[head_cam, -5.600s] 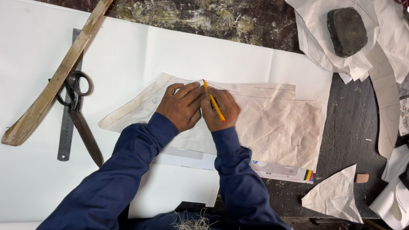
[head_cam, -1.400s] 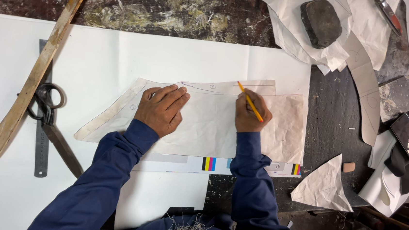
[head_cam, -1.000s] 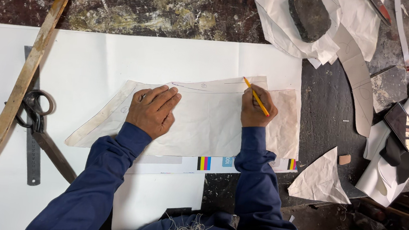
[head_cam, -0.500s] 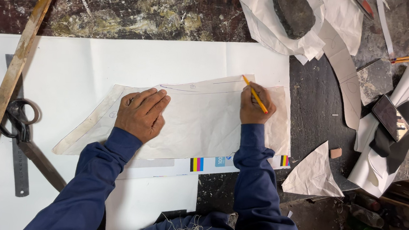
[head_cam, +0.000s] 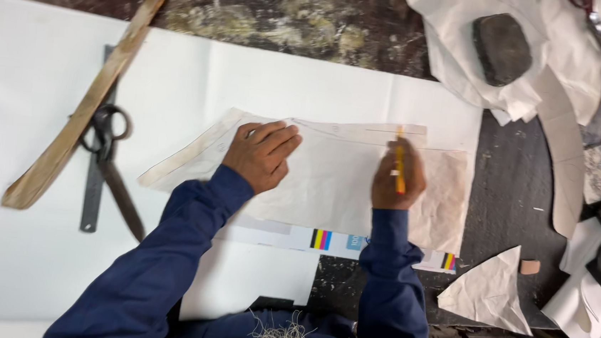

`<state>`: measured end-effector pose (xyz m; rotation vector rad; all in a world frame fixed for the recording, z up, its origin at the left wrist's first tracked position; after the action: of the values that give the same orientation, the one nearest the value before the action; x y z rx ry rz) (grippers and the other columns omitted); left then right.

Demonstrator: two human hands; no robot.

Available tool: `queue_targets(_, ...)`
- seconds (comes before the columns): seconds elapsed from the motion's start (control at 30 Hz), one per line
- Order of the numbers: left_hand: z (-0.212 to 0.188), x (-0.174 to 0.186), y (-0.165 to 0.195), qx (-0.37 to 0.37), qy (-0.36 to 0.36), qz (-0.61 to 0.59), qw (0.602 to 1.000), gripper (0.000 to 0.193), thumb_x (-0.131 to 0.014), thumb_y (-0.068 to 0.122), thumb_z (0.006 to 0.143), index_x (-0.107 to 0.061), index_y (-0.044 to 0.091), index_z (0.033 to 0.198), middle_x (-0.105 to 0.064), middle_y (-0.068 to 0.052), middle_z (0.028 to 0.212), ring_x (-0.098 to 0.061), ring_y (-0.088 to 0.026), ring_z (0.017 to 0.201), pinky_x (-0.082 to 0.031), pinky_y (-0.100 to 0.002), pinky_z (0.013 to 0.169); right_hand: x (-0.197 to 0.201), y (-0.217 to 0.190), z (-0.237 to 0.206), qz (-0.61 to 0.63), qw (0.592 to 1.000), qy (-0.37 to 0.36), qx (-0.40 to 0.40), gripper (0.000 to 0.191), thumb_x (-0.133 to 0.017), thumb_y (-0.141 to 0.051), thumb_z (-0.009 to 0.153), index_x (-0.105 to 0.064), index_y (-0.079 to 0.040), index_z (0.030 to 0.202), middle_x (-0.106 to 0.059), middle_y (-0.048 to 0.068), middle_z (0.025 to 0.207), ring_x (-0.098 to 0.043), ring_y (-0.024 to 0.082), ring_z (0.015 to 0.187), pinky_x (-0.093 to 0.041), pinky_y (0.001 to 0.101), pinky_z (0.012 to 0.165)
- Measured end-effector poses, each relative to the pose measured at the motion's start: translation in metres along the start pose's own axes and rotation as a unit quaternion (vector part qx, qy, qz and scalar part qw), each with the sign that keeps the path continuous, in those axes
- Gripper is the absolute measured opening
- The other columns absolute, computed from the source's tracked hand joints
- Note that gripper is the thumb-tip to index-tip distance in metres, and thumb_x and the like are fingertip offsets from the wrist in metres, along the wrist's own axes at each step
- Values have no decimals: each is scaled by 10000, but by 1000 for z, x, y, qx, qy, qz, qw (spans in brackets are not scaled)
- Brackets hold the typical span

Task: The person aligns a pattern piece on a large sheet of paper, uses a ruler and pencil to trace the outline, then uses shears to cut along the traced lines. The person handles the pattern, ruler, pencil, and shears throughout the process.

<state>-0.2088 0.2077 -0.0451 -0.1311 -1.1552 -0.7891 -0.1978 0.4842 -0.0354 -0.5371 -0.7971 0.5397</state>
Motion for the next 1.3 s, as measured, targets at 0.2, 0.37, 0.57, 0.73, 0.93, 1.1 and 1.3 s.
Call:
queue_targets(0.2, 0, 2, -3, -14, 1, 1, 1000, 486, -666, 185, 810, -678, 128, 1292, -618, -11, 1373, -529, -201, 1307, -404, -475, 1052, -19, -37, -14, -130, 990, -58, 14, 248, -698, -36, 914, -717, -76, 1158, -751, 93, 1079, -698, 283, 1016, -563, 381, 901)
queue_targets(0.37, 0, -1, 2, 25, 8, 12, 1000, 470, -700, 224, 791, -707, 149, 1255, -621, -12, 1238, -542, -249, 1173, -426, -529, 888, -17, -23, -15, -171, 981, -72, 56, 334, -708, -63, 879, -674, -59, 1212, -715, 128, 1137, -678, 307, 1059, -542, 404, 942)
queue_targets(0.57, -19, 16, -3, 212, 19, 54, 976, 444, -704, 262, 836, -687, 157, 1267, -568, -50, 1274, -506, -308, 1189, -428, -552, 838, -31, -33, -21, -133, 986, -78, 67, 378, -704, -53, 897, -626, -35, 1267, -675, 163, 1201, -661, 332, 1116, -540, 411, 975)
queue_targets(0.73, -7, 8, 26, 313, -19, 109, 943, 634, -684, 342, 820, -573, 104, 1397, -468, -165, 1424, -402, -414, 1343, -369, -689, 968, -21, -37, -18, -112, 989, -83, 52, 462, -715, -49, 881, -577, -3, 1320, -624, 205, 1245, -641, 373, 1136, -537, 422, 966)
queue_targets(0.93, -13, -1, 38, 314, 24, 133, 940, 632, -655, 407, 843, -588, 128, 1405, -419, -190, 1503, -317, -436, 1422, -246, -783, 1053, -16, -38, -16, -36, 995, -91, -13, 504, -709, -68, 883, -548, -8, 1358, -595, 190, 1264, -674, 313, 1027, -560, 402, 874)
queue_targets(1.1, -15, -13, 34, 335, 18, 95, 937, 609, -661, 423, 847, -625, 110, 1368, -410, -183, 1527, -294, -432, 1455, -175, -767, 1095, -6, -14, 31, 374, 874, -40, -307, 373, -648, -126, 896, -619, -25, 1254, -671, 95, 1068, -674, 204, 852, -518, 316, 692)
queue_targets(1.3, -16, -4, 33, 344, 67, 85, 933, 591, -672, 427, 813, -632, 148, 1333, -379, -223, 1549, -269, -459, 1456, -175, -746, 1121, -82, -37, 60, 428, 811, -347, -195, 267, -543, -133, 1009, -692, 12, 1176, -757, 104, 920, -707, 148, 775, -557, 262, 685)
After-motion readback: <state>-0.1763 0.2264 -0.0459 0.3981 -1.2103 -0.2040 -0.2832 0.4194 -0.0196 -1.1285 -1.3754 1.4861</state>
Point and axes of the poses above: each hand's wrist, its own z-axis towards the middle knuckle, its own x-axis out of the back of the hand, y = z × x, the point moved 3 cm from there along z, towards the middle knuckle
